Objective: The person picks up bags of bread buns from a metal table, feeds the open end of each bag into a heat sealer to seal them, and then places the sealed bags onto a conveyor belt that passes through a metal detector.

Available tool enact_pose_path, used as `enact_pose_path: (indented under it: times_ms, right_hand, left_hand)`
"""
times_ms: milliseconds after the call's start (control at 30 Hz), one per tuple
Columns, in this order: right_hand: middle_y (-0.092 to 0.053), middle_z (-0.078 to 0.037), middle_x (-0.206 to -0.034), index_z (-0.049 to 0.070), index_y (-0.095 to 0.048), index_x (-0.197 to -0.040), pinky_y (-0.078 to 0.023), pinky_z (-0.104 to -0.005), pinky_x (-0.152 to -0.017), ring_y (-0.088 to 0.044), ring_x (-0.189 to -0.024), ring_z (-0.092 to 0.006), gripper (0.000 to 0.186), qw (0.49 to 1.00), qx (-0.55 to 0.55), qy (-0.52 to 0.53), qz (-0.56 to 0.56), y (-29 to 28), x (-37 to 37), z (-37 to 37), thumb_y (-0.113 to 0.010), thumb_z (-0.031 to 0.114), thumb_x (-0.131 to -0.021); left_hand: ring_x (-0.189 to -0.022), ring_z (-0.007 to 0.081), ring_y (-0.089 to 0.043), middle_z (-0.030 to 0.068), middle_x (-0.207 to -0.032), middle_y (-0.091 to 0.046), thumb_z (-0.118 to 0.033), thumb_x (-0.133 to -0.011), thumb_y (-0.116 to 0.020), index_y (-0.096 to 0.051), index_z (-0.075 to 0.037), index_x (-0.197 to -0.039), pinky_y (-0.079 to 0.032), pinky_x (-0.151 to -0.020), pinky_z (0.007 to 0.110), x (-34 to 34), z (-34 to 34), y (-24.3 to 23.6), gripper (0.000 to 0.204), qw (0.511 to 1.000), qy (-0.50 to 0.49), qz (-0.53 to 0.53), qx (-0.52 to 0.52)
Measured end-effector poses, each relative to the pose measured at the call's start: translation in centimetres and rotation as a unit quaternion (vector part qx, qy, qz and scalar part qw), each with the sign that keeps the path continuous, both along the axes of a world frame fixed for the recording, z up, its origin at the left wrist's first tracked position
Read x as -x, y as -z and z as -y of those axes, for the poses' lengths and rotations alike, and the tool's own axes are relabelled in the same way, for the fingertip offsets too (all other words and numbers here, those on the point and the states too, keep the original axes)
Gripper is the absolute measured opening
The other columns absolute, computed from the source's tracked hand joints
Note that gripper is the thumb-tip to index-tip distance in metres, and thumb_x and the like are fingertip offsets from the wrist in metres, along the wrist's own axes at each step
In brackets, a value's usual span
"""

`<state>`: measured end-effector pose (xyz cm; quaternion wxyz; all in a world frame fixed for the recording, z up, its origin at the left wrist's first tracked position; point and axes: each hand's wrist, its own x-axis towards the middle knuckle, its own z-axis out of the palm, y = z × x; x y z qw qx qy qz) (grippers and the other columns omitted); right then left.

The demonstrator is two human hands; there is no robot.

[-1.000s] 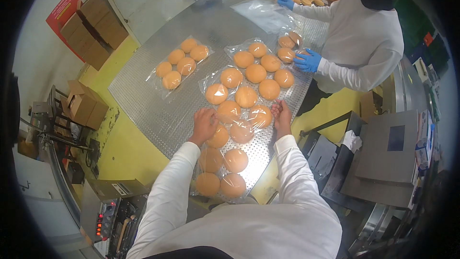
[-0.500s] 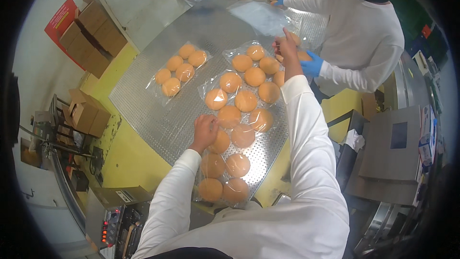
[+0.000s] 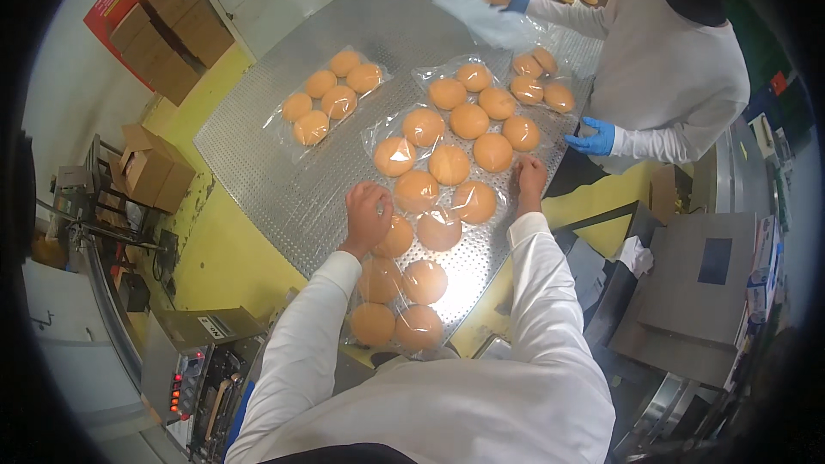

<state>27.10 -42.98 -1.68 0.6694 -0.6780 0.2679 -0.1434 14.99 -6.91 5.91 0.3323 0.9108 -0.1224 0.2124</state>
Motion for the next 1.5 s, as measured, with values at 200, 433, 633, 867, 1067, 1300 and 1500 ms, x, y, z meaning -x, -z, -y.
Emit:
enact_pose_path:
  times_ms: [200,433,633,867,1067,1300,1500]
  right_hand:
    - [-0.060,-0.002,-0.067,0.001,-0.064,-0.080,-0.042,-0.0267,-0.055,-0.053,-0.058,-0.0119,0.019,0.970,0.114,0.051,0.208,-3.4,-0.5,-2.0,-0.061,0.018,-0.086]
    - [-0.059,-0.011,-0.090,0.002,-0.060,-0.095,-0.045,-0.0350,-0.081,-0.056,-0.087,-0.0267,0.030,0.904,0.412,0.001,0.112,-8.8,2.7,-8.6,-0.074,0.016,-0.073]
    - [-0.052,-0.017,-0.112,0.001,-0.050,-0.109,-0.048,-0.0368,-0.085,-0.057,-0.098,-0.0264,0.051,0.993,0.053,0.107,0.023,-3.4,1.9,-7.2,-0.080,0.014,-0.069]
    - [-0.062,-0.008,-0.098,0.000,-0.049,-0.121,-0.051,-0.0258,-0.073,-0.061,-0.088,-0.0180,0.053,0.983,-0.166,-0.073,0.015,-5.0,-0.2,-7.6,-0.074,0.005,-0.074]
    - [-0.061,-0.005,-0.101,0.001,-0.046,-0.123,-0.047,-0.0248,-0.068,-0.058,-0.083,-0.0123,0.048,0.928,-0.086,-0.360,0.036,-5.6,0.4,-10.0,-0.068,0.010,-0.082]
    - [-0.058,-0.001,-0.108,0.015,-0.041,-0.129,-0.045,-0.0246,-0.072,-0.053,-0.086,-0.0093,0.045,0.746,0.033,-0.658,-0.100,-11.9,2.5,-16.4,-0.061,0.020,-0.089]
    - [-0.057,-0.001,-0.108,0.013,-0.052,-0.124,-0.045,-0.0257,-0.075,-0.053,-0.088,-0.0092,0.037,0.552,0.191,-0.805,-0.109,-12.9,3.9,-21.8,-0.056,0.030,-0.092]
  left_hand:
    - [-0.098,0.0291,-0.051,0.0077,-0.086,-0.058,-0.013,-0.080,-0.059,-0.058,-0.008,-0.082,-0.031,-0.095,0.049,-0.5,0.5,-0.8,0.006,1.000,0.022,0.019,-0.003]
    - [-0.097,0.0276,-0.051,0.0054,-0.082,-0.058,-0.014,-0.079,-0.061,-0.061,-0.009,-0.082,-0.033,-0.094,0.046,-0.3,-0.6,-1.1,0.005,0.997,0.080,-0.010,0.013]
    - [-0.100,0.0260,-0.050,0.0053,-0.089,-0.059,-0.017,-0.081,-0.061,-0.062,-0.012,-0.085,-0.033,-0.093,0.042,-0.4,-0.5,-0.8,0.007,0.995,0.098,-0.021,0.015]
    - [-0.100,0.0250,-0.049,0.0045,-0.089,-0.059,-0.020,-0.084,-0.059,-0.061,-0.013,-0.088,-0.033,-0.092,0.042,-0.7,-0.3,-0.6,0.008,0.998,0.059,-0.015,0.016]
    - [-0.095,0.0250,-0.054,0.0053,-0.088,-0.062,-0.019,-0.084,-0.057,-0.058,-0.010,-0.087,-0.033,-0.092,0.042,-0.7,-0.7,-0.6,0.009,0.993,0.070,-0.062,0.068]
    - [-0.089,0.0277,-0.055,0.0082,-0.082,-0.061,-0.020,-0.092,-0.049,-0.054,-0.009,-0.100,-0.035,-0.084,0.042,0.4,-2.9,-0.4,0.014,0.994,0.079,-0.069,0.002]
    - [-0.083,0.0262,-0.054,0.0090,-0.085,-0.061,-0.023,-0.094,-0.048,-0.056,-0.009,-0.104,-0.033,-0.076,0.041,2.7,-7.4,-0.8,0.020,0.988,0.044,-0.022,-0.144]
